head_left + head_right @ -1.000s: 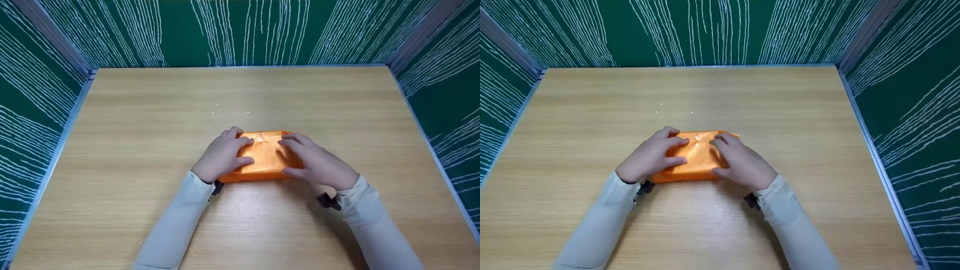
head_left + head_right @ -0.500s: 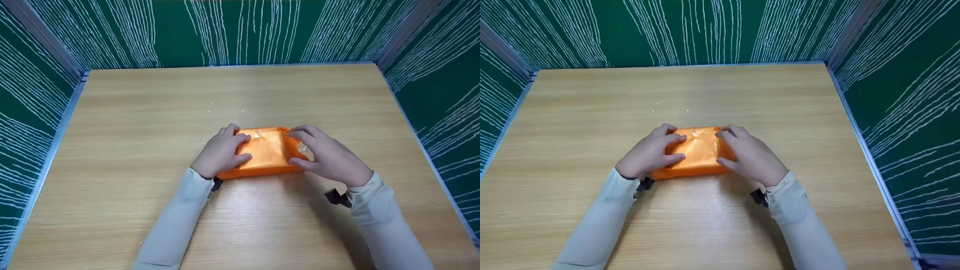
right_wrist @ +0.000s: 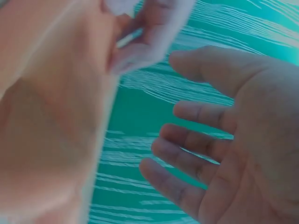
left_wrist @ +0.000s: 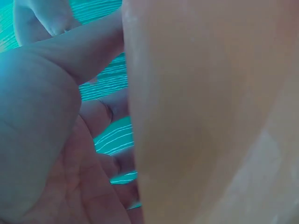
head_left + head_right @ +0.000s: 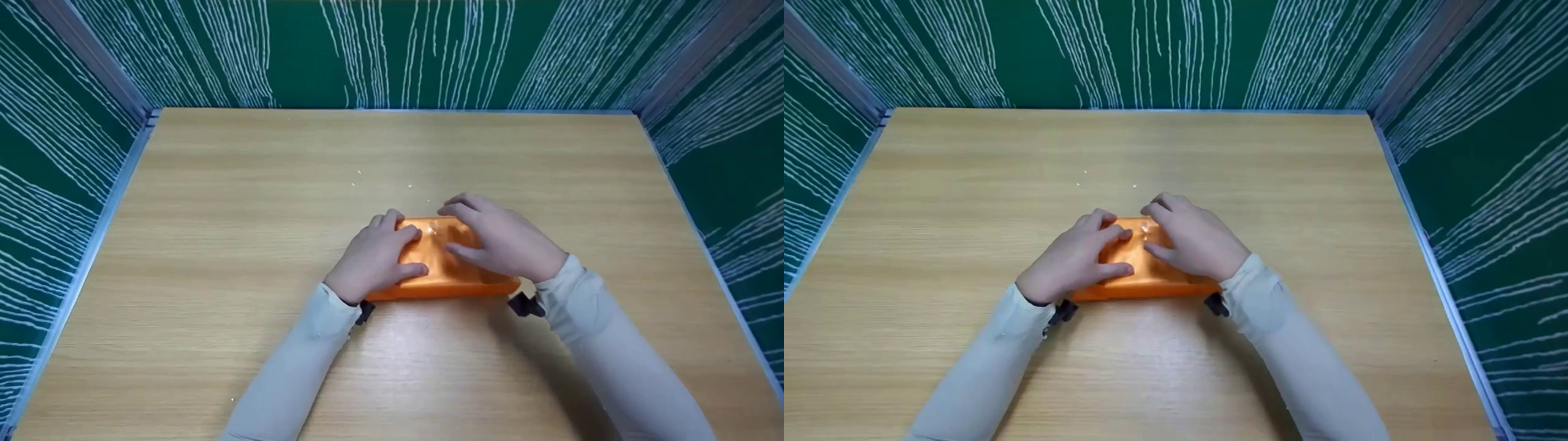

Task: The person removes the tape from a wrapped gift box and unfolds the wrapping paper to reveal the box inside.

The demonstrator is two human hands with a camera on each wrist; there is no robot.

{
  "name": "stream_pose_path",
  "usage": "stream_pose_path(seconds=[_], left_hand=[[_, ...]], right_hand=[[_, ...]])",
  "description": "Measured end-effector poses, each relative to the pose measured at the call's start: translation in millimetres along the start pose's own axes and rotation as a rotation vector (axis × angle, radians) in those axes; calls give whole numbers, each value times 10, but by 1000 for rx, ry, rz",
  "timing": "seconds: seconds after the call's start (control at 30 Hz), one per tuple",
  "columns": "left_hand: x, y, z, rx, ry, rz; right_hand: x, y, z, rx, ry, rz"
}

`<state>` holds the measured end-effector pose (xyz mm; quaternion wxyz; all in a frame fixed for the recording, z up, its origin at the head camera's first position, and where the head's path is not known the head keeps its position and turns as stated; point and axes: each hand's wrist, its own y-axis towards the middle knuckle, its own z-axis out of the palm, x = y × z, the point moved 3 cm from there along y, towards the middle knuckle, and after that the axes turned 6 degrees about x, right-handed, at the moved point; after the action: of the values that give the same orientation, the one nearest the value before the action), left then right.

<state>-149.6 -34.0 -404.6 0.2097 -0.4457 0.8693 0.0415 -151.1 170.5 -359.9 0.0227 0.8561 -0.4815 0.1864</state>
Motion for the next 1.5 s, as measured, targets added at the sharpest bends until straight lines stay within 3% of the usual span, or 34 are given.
stream_pose_path(seconds=[0.27,0.5,0.77,1.0,1.27,1.5], left_hand=[[13,26,31,13,-2,0],[55,34,5,26,-14,-28],[50,30,14,17,-12,-27],[61,37,27,22,-7,-47],[64,26,14,4,-1,-25],[59,30,17,5,-7,-19]], right_hand=[[-174,365,291,118,-2,-92],[-230,428,267,74,-34,-136],[-254,443,260,87,-19,-46],[-298,511,316,155,98,73],[-280,569,285,144,208,-4],[-272,565,295,109,290,-18]])
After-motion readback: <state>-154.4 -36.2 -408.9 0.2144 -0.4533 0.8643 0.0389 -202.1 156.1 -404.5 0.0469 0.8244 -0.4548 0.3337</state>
